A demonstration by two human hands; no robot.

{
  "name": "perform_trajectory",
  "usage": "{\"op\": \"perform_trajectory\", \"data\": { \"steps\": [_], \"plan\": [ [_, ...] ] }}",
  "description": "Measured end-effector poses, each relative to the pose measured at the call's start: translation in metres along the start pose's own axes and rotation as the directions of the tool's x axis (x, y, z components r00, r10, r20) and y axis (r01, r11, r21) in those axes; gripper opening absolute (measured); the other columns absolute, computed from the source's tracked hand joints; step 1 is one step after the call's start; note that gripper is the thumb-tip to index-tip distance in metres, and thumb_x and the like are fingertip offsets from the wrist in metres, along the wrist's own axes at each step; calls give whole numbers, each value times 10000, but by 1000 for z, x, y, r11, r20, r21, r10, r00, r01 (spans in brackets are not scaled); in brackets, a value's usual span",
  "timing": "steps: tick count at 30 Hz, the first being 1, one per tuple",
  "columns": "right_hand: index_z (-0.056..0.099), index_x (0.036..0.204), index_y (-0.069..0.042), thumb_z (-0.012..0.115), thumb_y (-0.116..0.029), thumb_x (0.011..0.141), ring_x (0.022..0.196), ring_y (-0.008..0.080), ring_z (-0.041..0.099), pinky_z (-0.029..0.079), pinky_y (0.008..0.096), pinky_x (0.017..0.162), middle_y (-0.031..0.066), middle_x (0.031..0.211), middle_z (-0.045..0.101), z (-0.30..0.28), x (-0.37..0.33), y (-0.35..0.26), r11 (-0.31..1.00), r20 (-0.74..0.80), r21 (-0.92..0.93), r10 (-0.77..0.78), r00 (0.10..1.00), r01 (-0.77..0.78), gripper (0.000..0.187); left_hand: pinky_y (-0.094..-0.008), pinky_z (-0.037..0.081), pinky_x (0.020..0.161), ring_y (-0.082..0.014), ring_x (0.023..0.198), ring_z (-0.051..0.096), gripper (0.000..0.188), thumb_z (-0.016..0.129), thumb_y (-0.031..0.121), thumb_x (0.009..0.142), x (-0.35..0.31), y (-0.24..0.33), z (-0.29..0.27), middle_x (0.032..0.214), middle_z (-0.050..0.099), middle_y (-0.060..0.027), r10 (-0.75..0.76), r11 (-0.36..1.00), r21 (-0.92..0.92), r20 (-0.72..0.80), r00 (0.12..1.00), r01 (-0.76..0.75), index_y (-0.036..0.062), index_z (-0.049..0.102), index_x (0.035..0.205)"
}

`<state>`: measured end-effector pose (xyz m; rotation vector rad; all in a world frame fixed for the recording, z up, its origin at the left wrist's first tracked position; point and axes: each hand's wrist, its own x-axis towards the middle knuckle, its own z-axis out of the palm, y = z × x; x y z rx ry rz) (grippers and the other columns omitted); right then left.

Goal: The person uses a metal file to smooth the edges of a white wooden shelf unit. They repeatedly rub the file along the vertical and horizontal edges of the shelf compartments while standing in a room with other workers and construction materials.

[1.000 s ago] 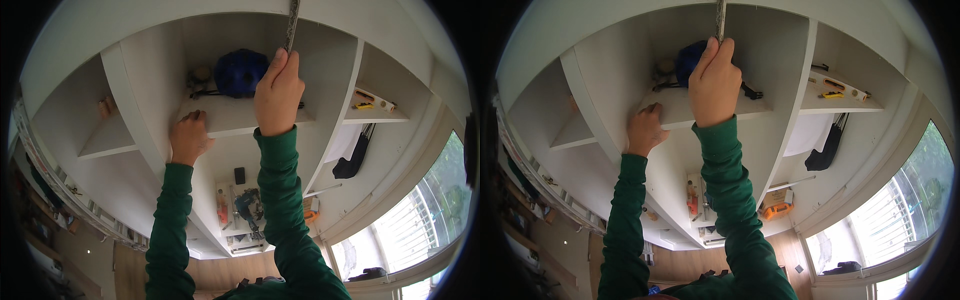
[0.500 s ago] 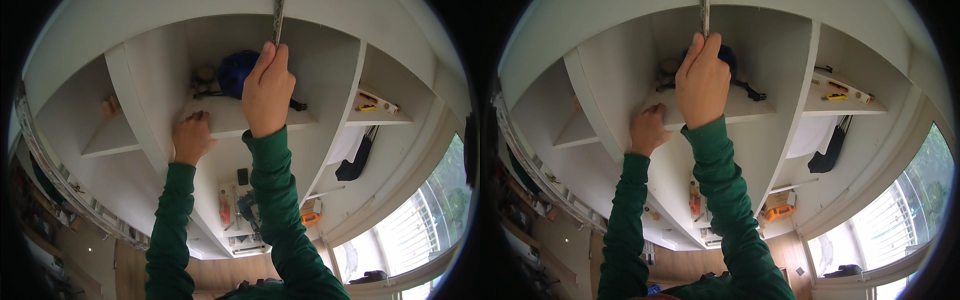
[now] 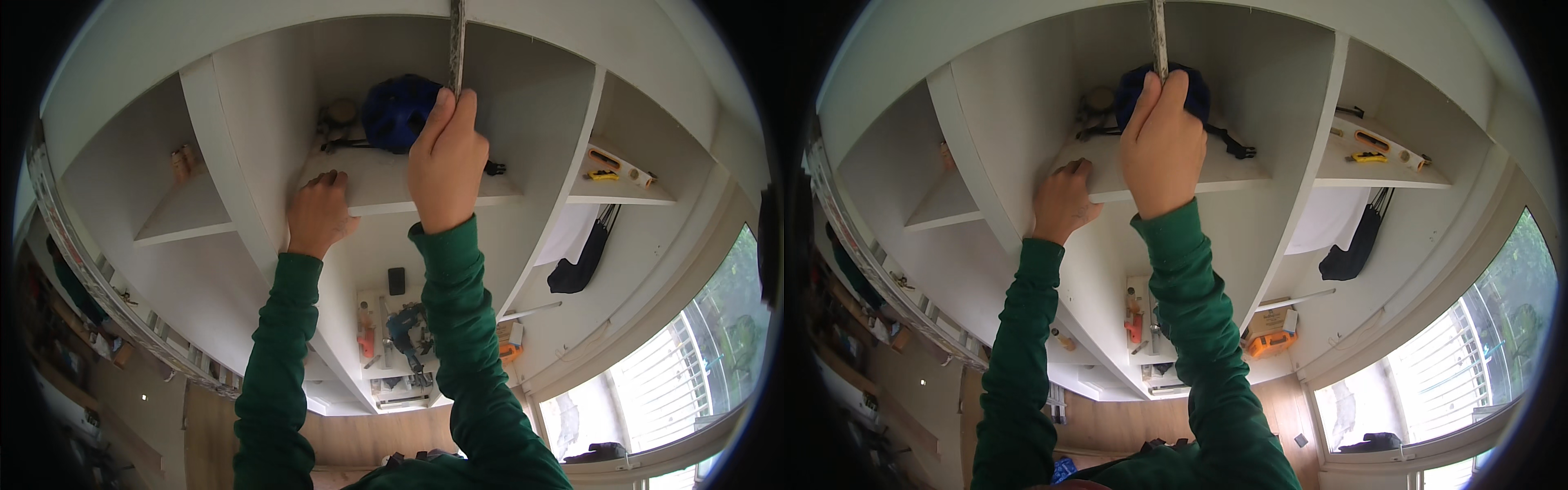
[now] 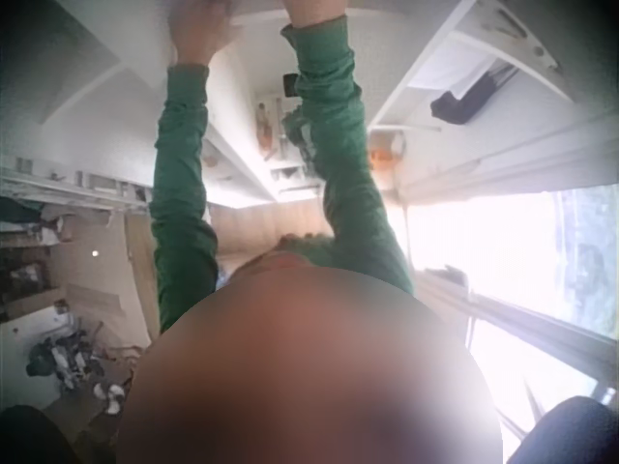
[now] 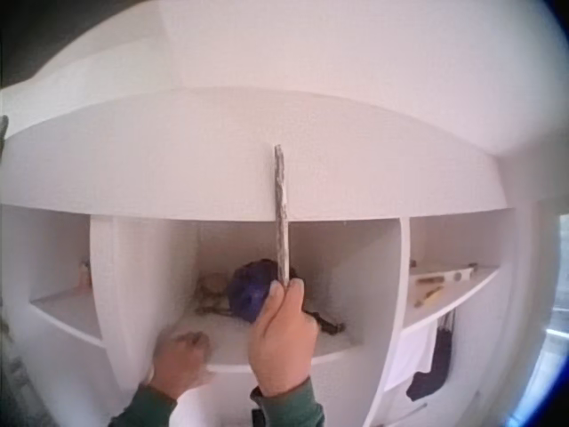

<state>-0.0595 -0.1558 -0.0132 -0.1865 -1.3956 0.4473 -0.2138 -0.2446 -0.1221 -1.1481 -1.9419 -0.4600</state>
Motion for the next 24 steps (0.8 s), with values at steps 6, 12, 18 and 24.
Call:
{"op": "perform_trajectory", "data": {
  "steps": [6,12,18,24],
  "plan": [
    [441,863,-25,412,-253,1078,419,345,436,355,406,425,161,533,459,-14,8,14,1000,-5,-6,17,1000,-17,315,-373,583,713,-305,832,691,378,806,218,616,1,-1,-2,915,678,-136,-9,999,32,45,999,8,28,615,882],
    [420,873,-40,450,-218,1059,408,358,539,384,421,378,132,484,493,-13,-30,29,996,94,-77,-33,995,41,259,-374,586,729,-307,853,694,430,817,221,606,0,-2,-5,969,682,-130,-16,1000,18,55,998,15,33,628,943],
    [439,889,-29,450,-242,1060,419,373,550,391,423,369,150,490,504,-26,32,24,985,-48,-111,-141,989,135,274,-378,586,744,-300,871,692,454,821,224,598,0,0,-4,976,683,-122,-22,999,44,48,999,20,33,632,963],
    [440,899,-38,470,-231,1051,432,384,553,391,439,379,161,492,502,-29,-22,24,999,148,-44,-13,989,20,247,-425,580,773,-342,909,686,494,780,207,655,1,-2,-9,1042,692,-153,-20,1000,-1,116,993,20,29,628,1090]
  ]
}}
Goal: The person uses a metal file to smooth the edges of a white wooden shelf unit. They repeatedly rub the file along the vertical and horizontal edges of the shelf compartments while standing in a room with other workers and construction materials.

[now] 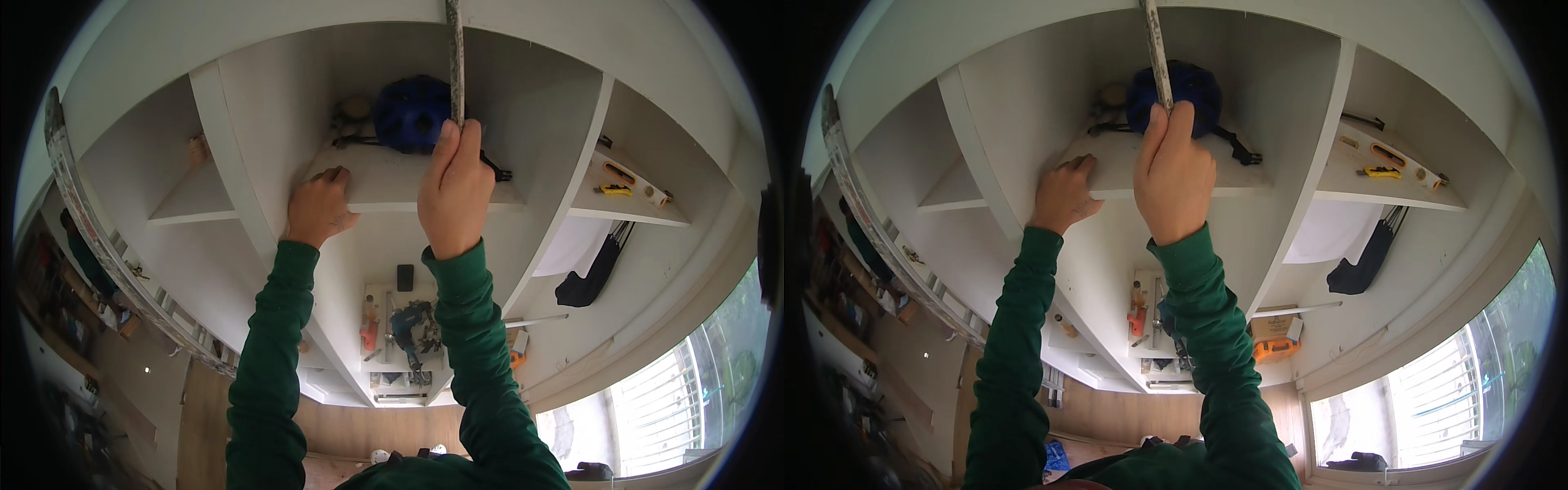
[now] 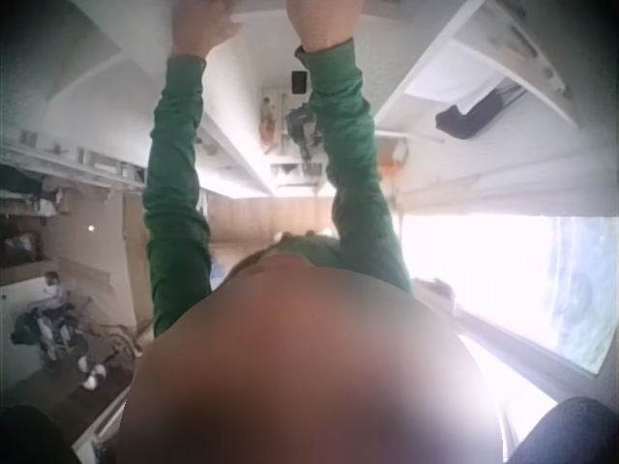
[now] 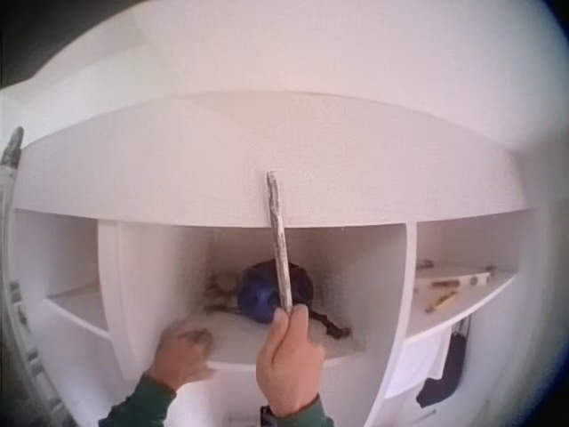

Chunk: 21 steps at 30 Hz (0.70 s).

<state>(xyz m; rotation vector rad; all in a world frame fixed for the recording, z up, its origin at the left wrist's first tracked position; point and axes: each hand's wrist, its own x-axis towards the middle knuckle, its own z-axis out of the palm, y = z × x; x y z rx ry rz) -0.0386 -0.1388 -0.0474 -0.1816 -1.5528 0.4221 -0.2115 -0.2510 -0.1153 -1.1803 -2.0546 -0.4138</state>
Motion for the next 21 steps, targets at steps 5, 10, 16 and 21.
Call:
{"op": "perform_trajectory", "data": {
  "steps": [5,10,16,21],
  "plan": [
    [444,910,-34,468,-226,1051,429,377,555,394,445,379,161,495,505,0,18,15,994,0,-103,-30,1000,30,239,-395,592,758,-311,875,700,483,786,218,627,1,2,1,1016,694,-139,-11,1000,28,-42,999,12,16,648,1044],
    [449,932,-26,466,-233,1050,423,368,560,427,422,378,145,490,504,-5,34,9,1000,-26,17,-9,1000,10,238,-403,593,771,-331,887,700,520,780,209,617,-1,2,1,1028,699,-152,-11,999,47,-44,999,13,4,646,1074],
    [444,937,-38,480,-246,1048,415,369,549,425,423,372,135,496,513,-5,24,10,998,-75,-24,-53,996,51,238,-425,582,785,-367,891,689,586,801,199,601,-1,-1,3,1076,695,-174,1,999,45,-61,998,1,42,628,1138],
    [426,912,-41,495,-244,1043,419,366,550,414,422,366,127,486,498,-9,29,9,1000,41,10,-18,999,17,252,-419,581,793,-367,904,685,595,804,200,594,-2,0,4,1085,693,-173,-39,999,24,-20,999,39,45,620,1138]
  ]
}}
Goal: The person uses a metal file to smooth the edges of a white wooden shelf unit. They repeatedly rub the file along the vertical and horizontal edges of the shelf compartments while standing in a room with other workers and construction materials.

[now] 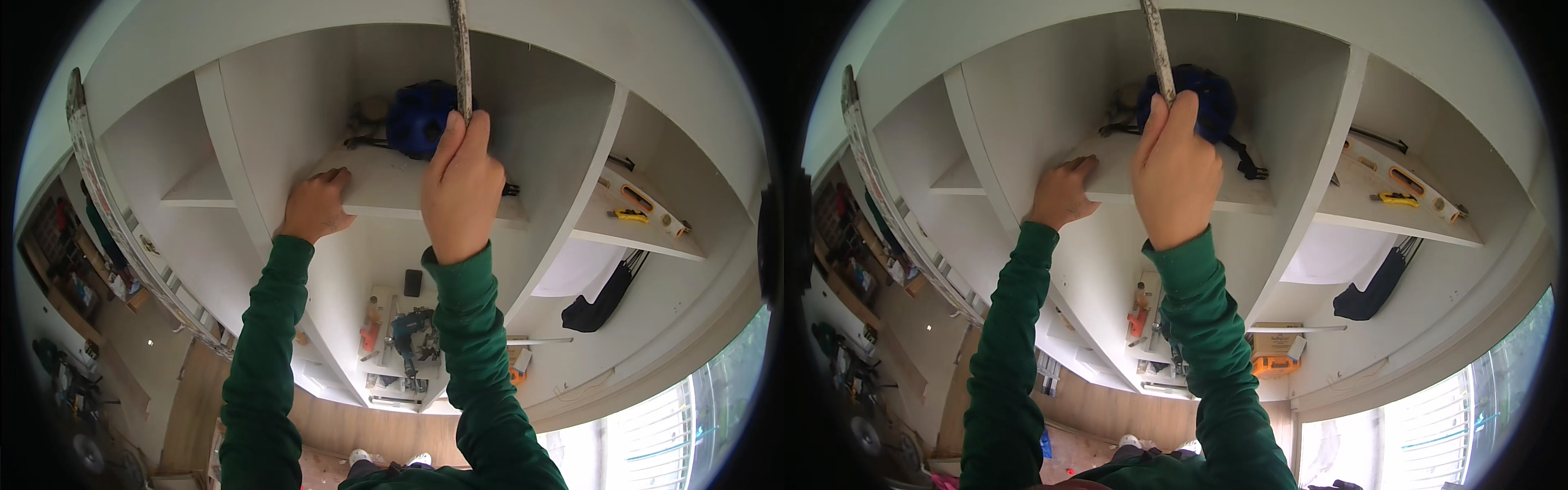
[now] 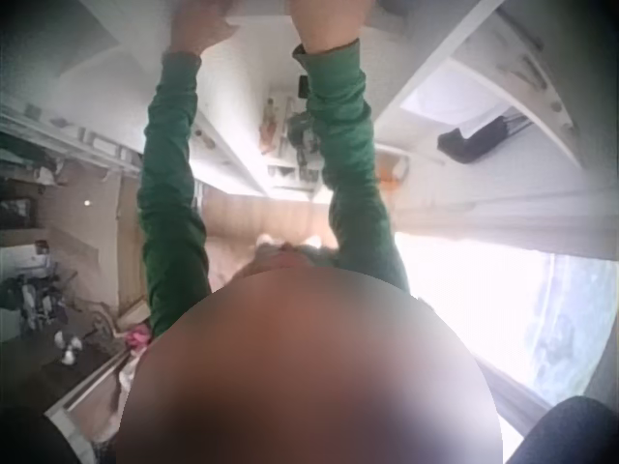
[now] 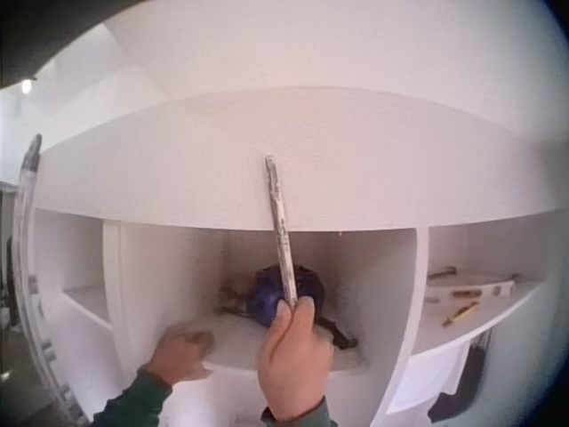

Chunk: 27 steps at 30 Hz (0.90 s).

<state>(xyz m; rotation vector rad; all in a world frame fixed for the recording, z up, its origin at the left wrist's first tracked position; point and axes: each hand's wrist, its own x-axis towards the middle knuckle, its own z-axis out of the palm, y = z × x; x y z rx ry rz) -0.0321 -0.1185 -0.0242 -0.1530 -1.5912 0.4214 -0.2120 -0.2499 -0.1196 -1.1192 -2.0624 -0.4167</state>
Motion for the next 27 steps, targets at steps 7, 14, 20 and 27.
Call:
{"op": "perform_trajectory", "data": {
  "steps": [7,14,20,27],
  "plan": [
    [464,941,-4,447,-227,1063,475,400,540,387,423,418,183,547,503,4,-7,-1,999,-4,-24,30,1000,-30,255,-399,591,743,-320,860,696,500,779,197,628,1,2,-3,1005,702,-132,34,999,9,-49,998,-34,6,652,1072],
    [429,903,-40,480,-224,1047,414,381,531,387,427,364,158,494,495,12,-14,-11,994,0,11,110,994,-110,239,-392,591,724,-318,836,700,495,795,210,626,-1,1,-3,1011,700,-128,36,999,-12,-60,998,-36,9,655,1057],
    [427,897,-26,461,-202,1051,433,380,545,387,425,377,167,507,493,24,-14,-20,987,-48,105,130,990,-125,236,-393,587,699,-331,807,698,423,789,210,624,0,1,-3,969,689,-134,32,999,-23,-78,996,-33,14,646,971],
    [456,887,-6,413,-242,1074,433,332,453,366,381,434,160,545,467,34,-17,-21,974,-162,146,198,967,-175,304,-376,583,661,-328,762,696,356,769,223,648,1,2,0,920,683,-158,53,997,-56,-128,990,-60,14,641,906]
  ]
}}
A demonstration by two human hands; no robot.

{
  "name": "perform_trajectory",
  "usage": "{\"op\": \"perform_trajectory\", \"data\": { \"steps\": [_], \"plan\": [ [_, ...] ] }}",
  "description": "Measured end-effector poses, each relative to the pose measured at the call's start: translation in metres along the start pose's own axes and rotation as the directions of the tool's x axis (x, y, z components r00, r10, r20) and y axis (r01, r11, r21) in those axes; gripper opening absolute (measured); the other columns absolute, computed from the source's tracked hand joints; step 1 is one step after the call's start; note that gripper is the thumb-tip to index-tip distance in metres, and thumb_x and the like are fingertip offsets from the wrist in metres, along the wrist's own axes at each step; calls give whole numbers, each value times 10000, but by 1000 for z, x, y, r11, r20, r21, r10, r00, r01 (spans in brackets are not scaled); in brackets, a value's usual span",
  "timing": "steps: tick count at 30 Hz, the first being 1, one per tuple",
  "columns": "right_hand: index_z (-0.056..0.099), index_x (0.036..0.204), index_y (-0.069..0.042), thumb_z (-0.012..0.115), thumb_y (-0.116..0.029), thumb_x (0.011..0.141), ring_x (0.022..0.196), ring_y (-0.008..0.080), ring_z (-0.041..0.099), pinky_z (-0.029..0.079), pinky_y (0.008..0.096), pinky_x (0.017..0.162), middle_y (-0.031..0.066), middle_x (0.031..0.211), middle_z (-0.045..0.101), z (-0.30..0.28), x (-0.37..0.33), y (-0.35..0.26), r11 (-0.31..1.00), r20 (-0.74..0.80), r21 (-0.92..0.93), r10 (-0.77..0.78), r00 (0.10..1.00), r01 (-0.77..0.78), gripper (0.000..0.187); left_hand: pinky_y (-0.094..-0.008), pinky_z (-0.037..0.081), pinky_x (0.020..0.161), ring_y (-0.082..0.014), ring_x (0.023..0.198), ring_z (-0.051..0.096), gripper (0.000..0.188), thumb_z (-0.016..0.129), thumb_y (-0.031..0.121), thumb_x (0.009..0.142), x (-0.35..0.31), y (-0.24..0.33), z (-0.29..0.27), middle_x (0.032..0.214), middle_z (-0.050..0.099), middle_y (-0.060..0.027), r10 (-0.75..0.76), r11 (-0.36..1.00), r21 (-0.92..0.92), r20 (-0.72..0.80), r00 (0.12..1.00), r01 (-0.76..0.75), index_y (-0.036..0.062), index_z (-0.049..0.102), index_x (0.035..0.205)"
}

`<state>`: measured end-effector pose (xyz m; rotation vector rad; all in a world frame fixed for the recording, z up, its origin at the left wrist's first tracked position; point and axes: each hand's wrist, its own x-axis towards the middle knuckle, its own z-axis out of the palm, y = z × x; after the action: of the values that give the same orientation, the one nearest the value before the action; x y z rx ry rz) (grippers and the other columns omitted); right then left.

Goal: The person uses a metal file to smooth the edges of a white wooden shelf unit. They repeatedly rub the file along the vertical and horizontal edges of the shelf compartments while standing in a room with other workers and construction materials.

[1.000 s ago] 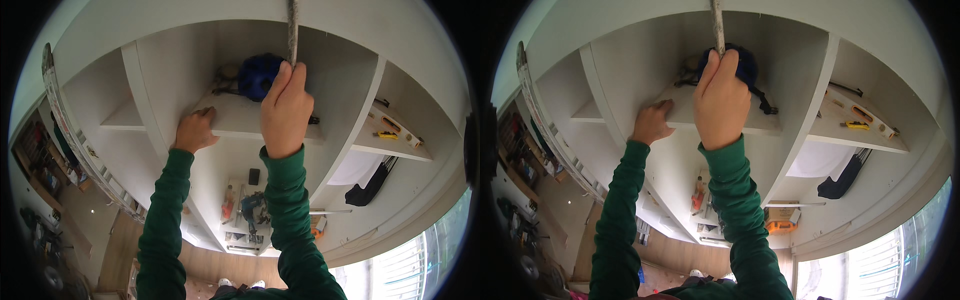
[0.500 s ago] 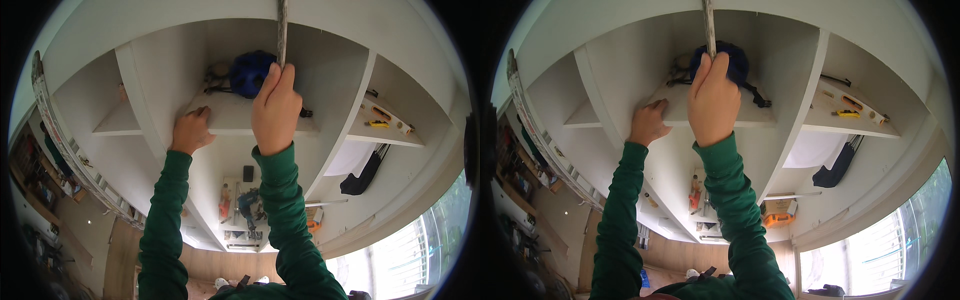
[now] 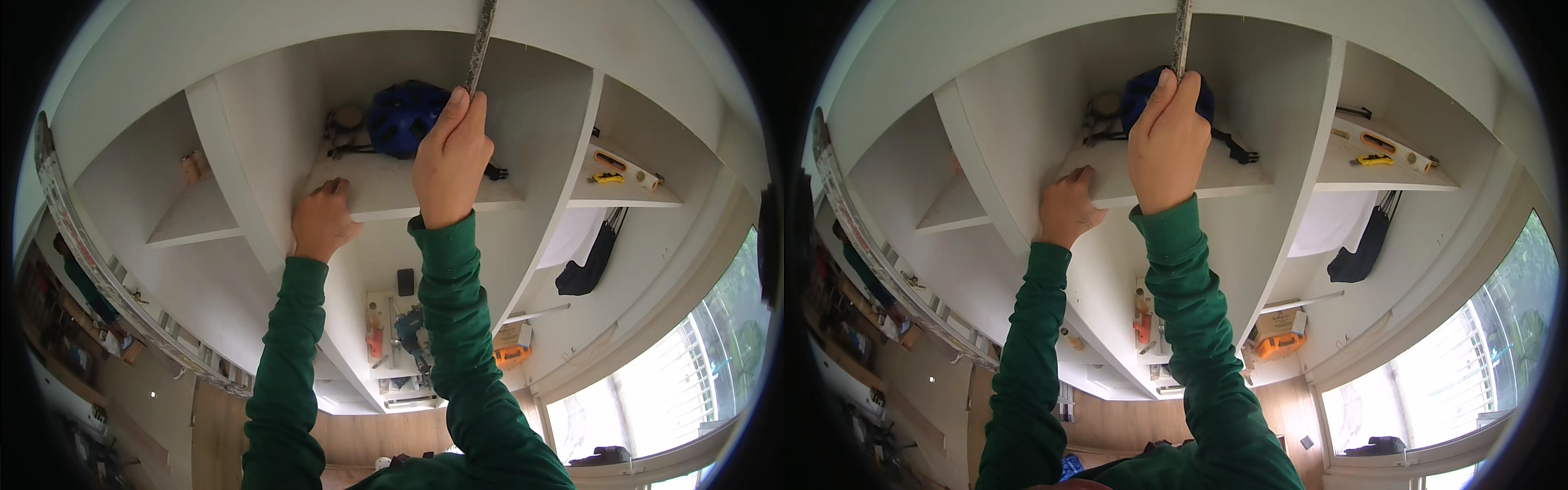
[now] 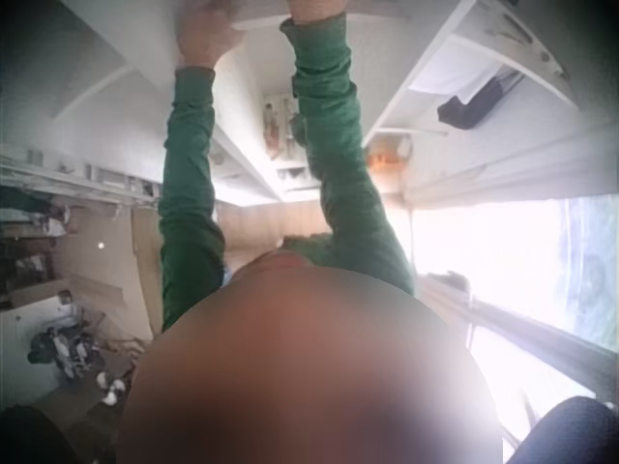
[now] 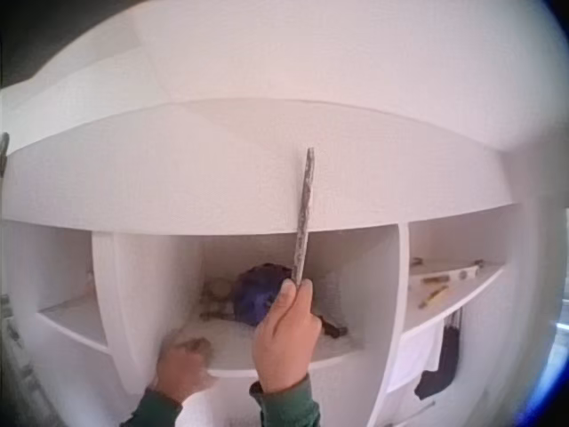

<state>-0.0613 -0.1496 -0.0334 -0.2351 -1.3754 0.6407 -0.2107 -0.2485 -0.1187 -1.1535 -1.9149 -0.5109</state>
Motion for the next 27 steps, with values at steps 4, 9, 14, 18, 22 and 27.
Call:
{"op": "perform_trajectory", "data": {
  "steps": [4,9,14,18,22,27],
  "plan": [
    [453,876,-6,401,-262,1078,435,319,401,354,380,439,153,544,451,-2,11,-10,996,-44,-48,-74,996,72,330,-373,584,659,-326,759,695,347,764,219,650,0,-1,2,910,680,-156,-18,1000,18,44,999,17,15,640,903],
    [456,919,-23,421,-233,1067,455,372,546,384,426,418,165,518,488,-11,36,-13,981,-94,-53,-190,977,185,259,-371,587,660,-319,762,696,337,761,203,645,0,-2,5,900,678,-147,-10,1000,30,40,999,8,19,642,901],
    [445,898,-31,431,-230,1062,454,389,546,391,438,409,182,528,506,-17,-7,2,988,63,-129,-76,995,84,258,-411,581,672,-356,789,695,365,785,258,672,0,-2,5,919,681,-154,-40,999,14,73,997,39,25,627,904],
    [446,902,-27,437,-230,1060,447,393,544,391,441,400,181,524,505,-18,12,10,965,60,-206,-154,986,164,257,-413,581,666,-352,790,696,370,794,255,661,0,-1,3,915,681,-152,-32,999,6,51,998,32,27,622,896],
    [447,919,-22,442,-222,1057,444,391,549,386,438,393,176,513,500,-19,27,10,963,-7,-168,-216,976,212,243,-368,590,684,-314,790,702,378,789,208,615,0,1,2,916,681,-151,-20,998,53,50,999,18,24,643,910],
    [452,926,-12,445,-228,1058,428,380,540,382,426,385,166,500,493,-21,-3,10,983,78,-139,-110,991,120,253,-362,591,684,-315,784,704,382,791,209,609,0,1,2,915,681,-156,-12,999,37,39,999,10,20,639,905]
  ]
}}
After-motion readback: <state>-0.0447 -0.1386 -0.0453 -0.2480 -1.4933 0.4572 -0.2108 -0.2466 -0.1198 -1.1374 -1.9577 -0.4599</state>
